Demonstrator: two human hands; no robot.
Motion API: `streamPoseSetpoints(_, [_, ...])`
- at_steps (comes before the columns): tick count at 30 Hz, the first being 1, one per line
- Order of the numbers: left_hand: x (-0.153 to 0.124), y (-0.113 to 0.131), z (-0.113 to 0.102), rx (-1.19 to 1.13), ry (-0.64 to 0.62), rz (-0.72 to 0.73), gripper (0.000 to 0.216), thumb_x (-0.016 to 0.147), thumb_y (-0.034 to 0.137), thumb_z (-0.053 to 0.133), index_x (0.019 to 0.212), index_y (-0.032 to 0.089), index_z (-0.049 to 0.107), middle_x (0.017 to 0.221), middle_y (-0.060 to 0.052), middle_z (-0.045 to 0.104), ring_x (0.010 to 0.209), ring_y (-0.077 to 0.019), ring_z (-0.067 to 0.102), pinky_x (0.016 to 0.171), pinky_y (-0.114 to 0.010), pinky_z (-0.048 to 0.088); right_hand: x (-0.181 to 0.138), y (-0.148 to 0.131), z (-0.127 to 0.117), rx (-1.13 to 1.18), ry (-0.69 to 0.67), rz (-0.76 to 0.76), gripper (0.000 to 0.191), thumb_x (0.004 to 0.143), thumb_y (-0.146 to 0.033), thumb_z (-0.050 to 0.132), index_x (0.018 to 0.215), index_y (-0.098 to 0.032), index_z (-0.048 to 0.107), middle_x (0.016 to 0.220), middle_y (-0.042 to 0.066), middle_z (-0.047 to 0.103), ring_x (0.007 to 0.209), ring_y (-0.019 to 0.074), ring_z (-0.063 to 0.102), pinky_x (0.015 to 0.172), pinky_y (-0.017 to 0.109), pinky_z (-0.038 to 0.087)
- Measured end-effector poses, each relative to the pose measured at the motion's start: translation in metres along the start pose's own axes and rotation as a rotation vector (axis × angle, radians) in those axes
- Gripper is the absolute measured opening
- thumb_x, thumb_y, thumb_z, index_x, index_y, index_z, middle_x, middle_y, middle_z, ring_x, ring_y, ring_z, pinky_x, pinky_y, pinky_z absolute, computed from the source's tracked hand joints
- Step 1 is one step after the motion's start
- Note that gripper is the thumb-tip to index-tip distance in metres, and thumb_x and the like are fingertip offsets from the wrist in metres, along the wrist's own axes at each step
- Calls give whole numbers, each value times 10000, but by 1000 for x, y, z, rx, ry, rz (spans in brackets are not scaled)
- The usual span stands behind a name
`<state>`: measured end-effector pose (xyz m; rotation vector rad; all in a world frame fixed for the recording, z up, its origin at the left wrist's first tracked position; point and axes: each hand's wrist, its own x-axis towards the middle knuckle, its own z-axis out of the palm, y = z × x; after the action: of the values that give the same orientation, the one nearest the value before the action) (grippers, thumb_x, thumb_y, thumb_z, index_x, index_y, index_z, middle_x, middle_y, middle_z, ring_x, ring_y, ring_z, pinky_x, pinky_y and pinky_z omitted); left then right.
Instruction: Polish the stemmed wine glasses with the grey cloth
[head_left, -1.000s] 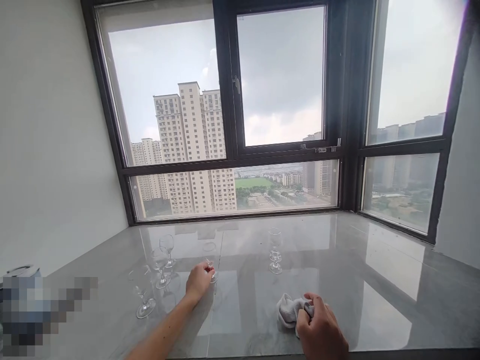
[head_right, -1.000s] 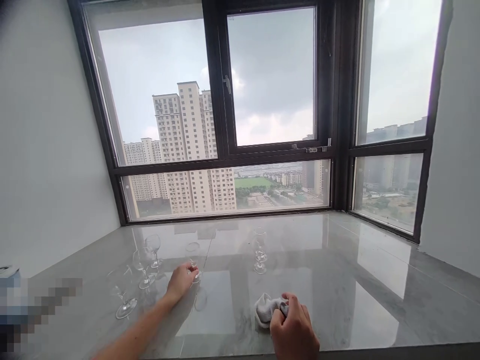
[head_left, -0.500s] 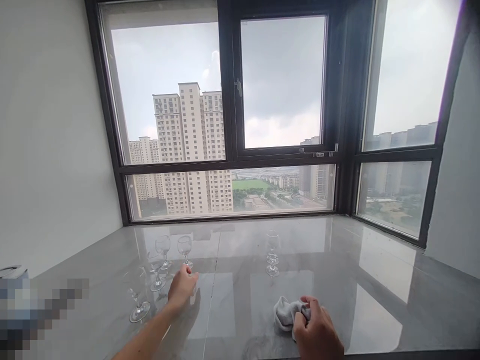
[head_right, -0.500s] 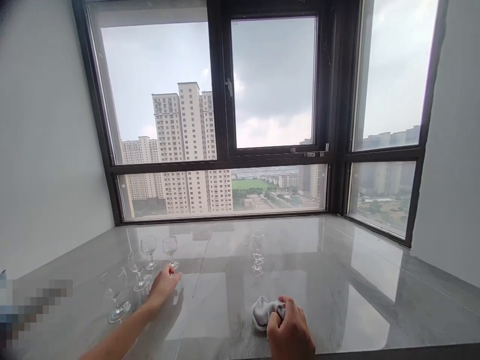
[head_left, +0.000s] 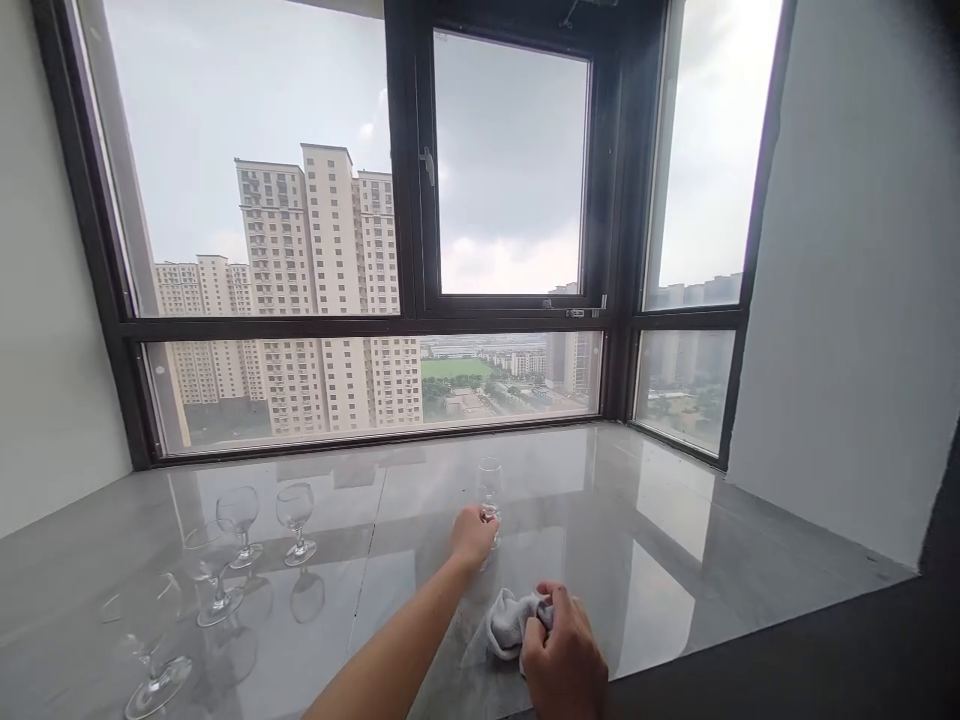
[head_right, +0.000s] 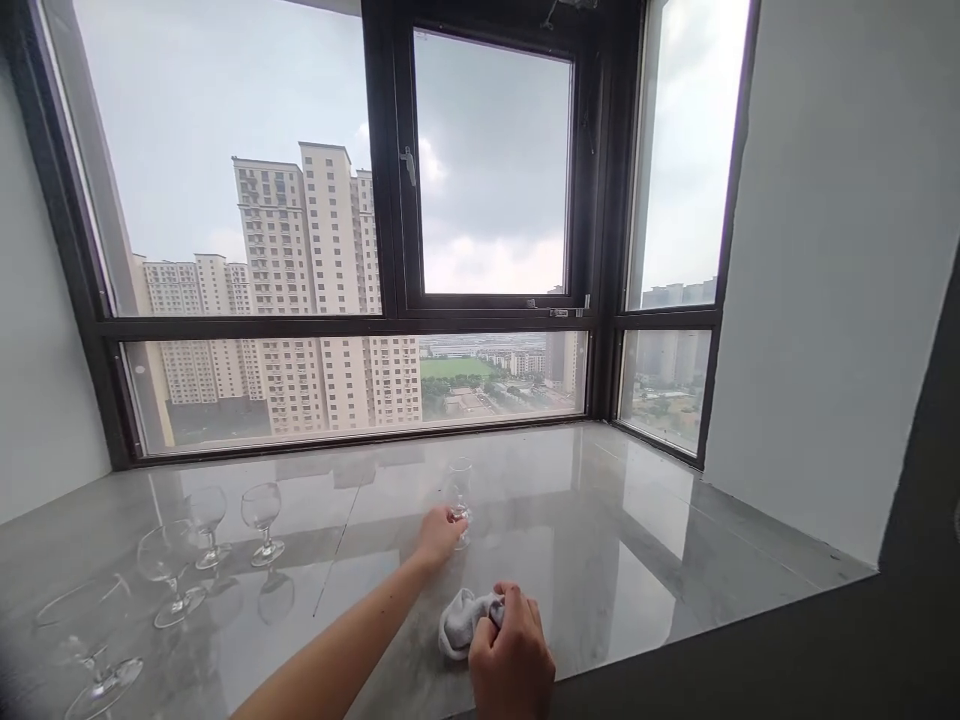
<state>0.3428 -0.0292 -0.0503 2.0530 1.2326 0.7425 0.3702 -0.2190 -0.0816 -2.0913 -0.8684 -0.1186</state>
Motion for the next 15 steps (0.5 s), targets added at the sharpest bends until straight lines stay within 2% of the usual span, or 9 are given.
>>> streamPoseSetpoints(2, [-9, -9, -6, 8, 13, 8, 149, 813, 277, 636, 830, 164, 732, 835, -76, 737, 785, -185, 653, 672, -250, 378, -1, -1, -2, -5, -5, 0, 301, 841, -174, 382, 1047, -253, 587, 1026, 48, 651, 902, 214, 627, 649, 286, 399])
streamPoseSetpoints(4, [-23, -29, -28, 26, 50, 1, 132, 809, 293, 645, 789, 188, 723, 818, -59, 740, 772, -182, 651, 666, -253, 370, -2, -2, -5, -4, -6, 7, 298, 848, -186, 380, 1054, -254, 584, 1043, 52, 654, 920, 220, 625, 653, 291, 402])
streamPoseSetpoints(8, [-60, -91, -108, 99, 222, -106, 175, 841, 333, 604, 774, 204, 701, 842, -59, 739, 815, -204, 648, 665, -264, 360, -3, -4, -9, -12, -16, 26, 305, 853, -216, 364, 1064, -263, 580, 1051, 57, 652, 937, 238, 622, 631, 304, 393])
streamPoseSetpoints(11, [-81, -134, -172, 151, 336, -216, 224, 860, 345, 560, 735, 193, 664, 780, -65, 715, 756, -213, 632, 639, -275, 353, -3, -4, -9, -7, -40, 34, 307, 853, -249, 357, 1068, -265, 575, 1052, 64, 649, 908, 251, 621, 609, 315, 387])
streamPoseSetpoints(13, [-89, -153, -201, 166, 371, -262, 237, 854, 343, 559, 680, 195, 622, 700, -47, 678, 693, -204, 611, 622, -277, 348, -3, -2, -6, 5, -34, 32, 298, 848, -275, 370, 1065, -267, 574, 1045, 69, 648, 926, 260, 620, 614, 320, 397])
streamPoseSetpoints(15, [-92, -165, -217, 166, 394, -290, 237, 837, 335, 573, 641, 201, 579, 647, -25, 637, 663, -196, 596, 613, -276, 347, -2, 1, -1, 18, -14, 15, 293, 843, -285, 372, 1057, -264, 571, 1031, 73, 647, 961, 269, 619, 643, 332, 416])
